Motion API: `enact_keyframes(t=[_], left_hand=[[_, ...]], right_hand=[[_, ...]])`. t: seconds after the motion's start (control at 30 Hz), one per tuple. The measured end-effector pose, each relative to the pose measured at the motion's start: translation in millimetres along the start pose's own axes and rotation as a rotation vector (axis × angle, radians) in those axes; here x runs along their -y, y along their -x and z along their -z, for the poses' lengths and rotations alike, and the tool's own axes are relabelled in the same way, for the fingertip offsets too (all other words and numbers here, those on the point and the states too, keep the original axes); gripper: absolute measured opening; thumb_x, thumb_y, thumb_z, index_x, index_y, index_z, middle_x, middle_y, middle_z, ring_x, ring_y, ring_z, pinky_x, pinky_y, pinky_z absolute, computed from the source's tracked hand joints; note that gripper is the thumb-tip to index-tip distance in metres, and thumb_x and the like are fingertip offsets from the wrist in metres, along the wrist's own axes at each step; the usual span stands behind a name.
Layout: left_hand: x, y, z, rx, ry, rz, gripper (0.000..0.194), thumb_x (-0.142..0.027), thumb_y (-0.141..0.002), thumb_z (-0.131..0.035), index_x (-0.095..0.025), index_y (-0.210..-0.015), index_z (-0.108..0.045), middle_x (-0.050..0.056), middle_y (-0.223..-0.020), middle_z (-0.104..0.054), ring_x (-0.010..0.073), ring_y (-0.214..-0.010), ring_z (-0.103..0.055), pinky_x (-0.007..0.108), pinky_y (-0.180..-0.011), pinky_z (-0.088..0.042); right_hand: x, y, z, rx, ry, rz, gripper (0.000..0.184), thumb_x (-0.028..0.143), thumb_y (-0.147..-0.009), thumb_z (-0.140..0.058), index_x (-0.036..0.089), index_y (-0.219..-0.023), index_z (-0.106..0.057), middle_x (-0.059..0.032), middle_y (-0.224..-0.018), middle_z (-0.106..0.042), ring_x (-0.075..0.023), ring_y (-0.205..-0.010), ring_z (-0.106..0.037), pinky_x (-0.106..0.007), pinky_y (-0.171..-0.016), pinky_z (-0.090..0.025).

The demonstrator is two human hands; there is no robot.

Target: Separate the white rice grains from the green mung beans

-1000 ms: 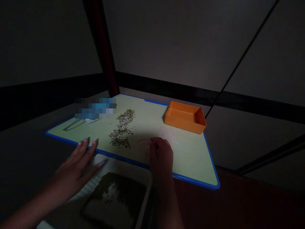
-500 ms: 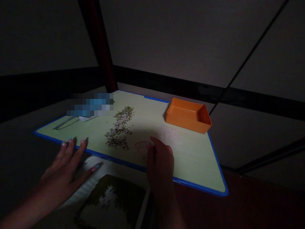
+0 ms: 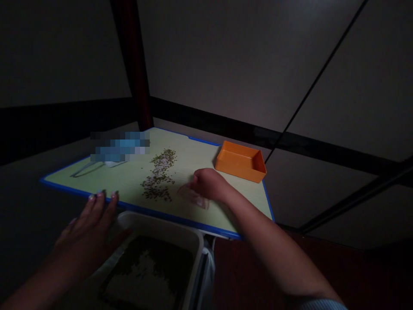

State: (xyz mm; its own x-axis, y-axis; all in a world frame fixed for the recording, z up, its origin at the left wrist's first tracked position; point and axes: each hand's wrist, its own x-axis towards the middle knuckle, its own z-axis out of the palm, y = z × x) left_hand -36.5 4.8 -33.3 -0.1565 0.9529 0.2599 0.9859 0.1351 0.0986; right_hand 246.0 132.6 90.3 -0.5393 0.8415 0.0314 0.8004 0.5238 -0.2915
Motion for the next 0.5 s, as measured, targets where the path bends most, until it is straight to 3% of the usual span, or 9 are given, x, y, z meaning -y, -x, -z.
enact_keyframes(t=[0.17, 0.33, 0.5], left_hand=[[0.5, 3.4, 4.5, 0.035, -0.047, 0.006, 0.083, -0.063, -0.081, -0.029, -0.014, -0.148, -0.027, 0.023, -0.161, -0.020, 0.0396, -0.149, -0.017, 0.064, -0.105, -0.039], [2.1, 9.4, 3.3, -0.008, -0.135, -0.043, 0.080, -0.060, -0.083, -0.025, -0.014, -0.148, -0.027, 0.022, -0.161, -0.019, 0.0375, -0.150, -0.015, 0.064, -0.108, -0.036], [-0.7, 14.4, 3.5, -0.091, -0.164, -0.158, 0.075, -0.056, -0.087, -0.024, -0.015, -0.149, -0.024, 0.019, -0.160, -0.026, 0.0343, -0.148, -0.023, 0.063, -0.107, -0.039]], right_hand=[[5.1, -18.4, -23.0, -0.036, 0.180, -0.017, 0.028, 0.038, -0.092, -0.053, 0.016, -0.096, -0.071, -0.0152, -0.097, -0.074, -0.0223, -0.082, -0.068, -0.028, -0.062, -0.041], [-11.3, -15.6, -17.3, -0.097, 0.185, -0.161, 0.032, 0.039, -0.093, -0.051, 0.014, -0.097, -0.070, -0.0195, -0.098, -0.073, -0.0253, -0.086, -0.069, -0.030, -0.066, -0.044], [-30.5, -16.3, -9.8, -0.149, 0.183, -0.248, 0.030, 0.036, -0.093, -0.052, 0.013, -0.092, -0.070, -0.0185, -0.093, -0.073, -0.0230, -0.082, -0.068, -0.029, -0.065, -0.040]])
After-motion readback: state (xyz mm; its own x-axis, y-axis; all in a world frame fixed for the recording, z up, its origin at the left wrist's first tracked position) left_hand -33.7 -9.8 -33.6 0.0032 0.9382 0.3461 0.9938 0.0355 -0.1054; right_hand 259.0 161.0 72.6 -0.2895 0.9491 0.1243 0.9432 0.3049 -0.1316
